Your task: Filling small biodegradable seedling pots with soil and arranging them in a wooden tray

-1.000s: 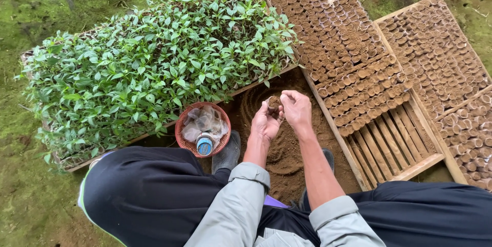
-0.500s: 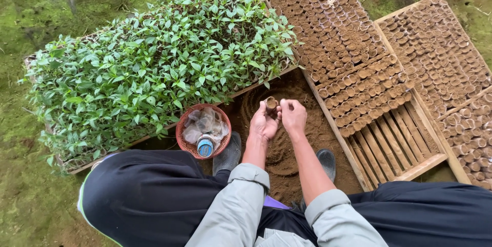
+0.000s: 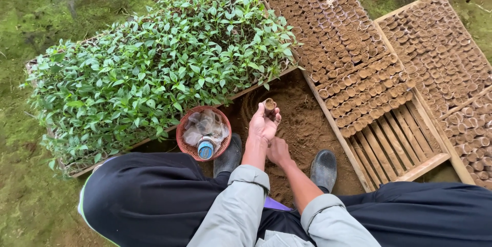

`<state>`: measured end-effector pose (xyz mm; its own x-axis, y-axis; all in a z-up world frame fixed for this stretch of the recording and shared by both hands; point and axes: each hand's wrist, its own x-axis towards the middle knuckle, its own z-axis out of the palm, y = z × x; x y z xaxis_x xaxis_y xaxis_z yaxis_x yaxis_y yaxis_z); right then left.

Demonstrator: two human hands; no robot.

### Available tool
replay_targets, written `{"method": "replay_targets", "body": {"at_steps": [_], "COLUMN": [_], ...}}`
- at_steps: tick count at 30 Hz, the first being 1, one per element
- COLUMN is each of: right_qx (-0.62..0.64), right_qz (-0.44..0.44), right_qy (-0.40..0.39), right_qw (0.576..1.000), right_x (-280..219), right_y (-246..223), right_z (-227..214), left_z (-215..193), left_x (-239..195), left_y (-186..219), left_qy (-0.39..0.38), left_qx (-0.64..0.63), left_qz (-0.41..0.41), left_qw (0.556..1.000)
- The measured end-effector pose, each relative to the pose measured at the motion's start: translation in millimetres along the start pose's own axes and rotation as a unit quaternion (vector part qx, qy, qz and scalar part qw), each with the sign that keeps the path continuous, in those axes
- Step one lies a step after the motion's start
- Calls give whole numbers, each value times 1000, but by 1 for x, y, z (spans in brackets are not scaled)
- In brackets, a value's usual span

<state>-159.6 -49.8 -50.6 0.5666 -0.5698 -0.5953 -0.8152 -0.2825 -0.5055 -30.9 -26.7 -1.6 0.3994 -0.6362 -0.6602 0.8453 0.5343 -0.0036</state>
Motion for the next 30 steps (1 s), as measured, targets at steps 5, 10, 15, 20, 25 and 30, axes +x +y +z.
{"method": "replay_targets", "body": {"at_steps": [5,10,15,20,25,30], "right_qx": [78,220,333,204,110,106], "right_qz": [30,-6,-85,-95,-97,-116], "right_qy": [55,167,144,152,128,132], "right_qw": [995,961,928,962,981,979], "right_x": [19,7,-35,-24,-38,-45], "right_y": [-6,-52,-131,-137,-155,-154], "right_z": [-24,-98,-158,-162,-163,-169], "left_z": [2,4,13,15,12,19], "left_x": [-1,-2,-6,-7,-2,-12], "left_y": [2,-2,-4,-8,-11,-11], "left_qy": [5,9,9,-3,-8,-18], "left_qx": [20,36,53,72,71,65], "left_qz": [7,15,19,23,22,18], "left_qw": [1000,999,998,997,997,998]}}
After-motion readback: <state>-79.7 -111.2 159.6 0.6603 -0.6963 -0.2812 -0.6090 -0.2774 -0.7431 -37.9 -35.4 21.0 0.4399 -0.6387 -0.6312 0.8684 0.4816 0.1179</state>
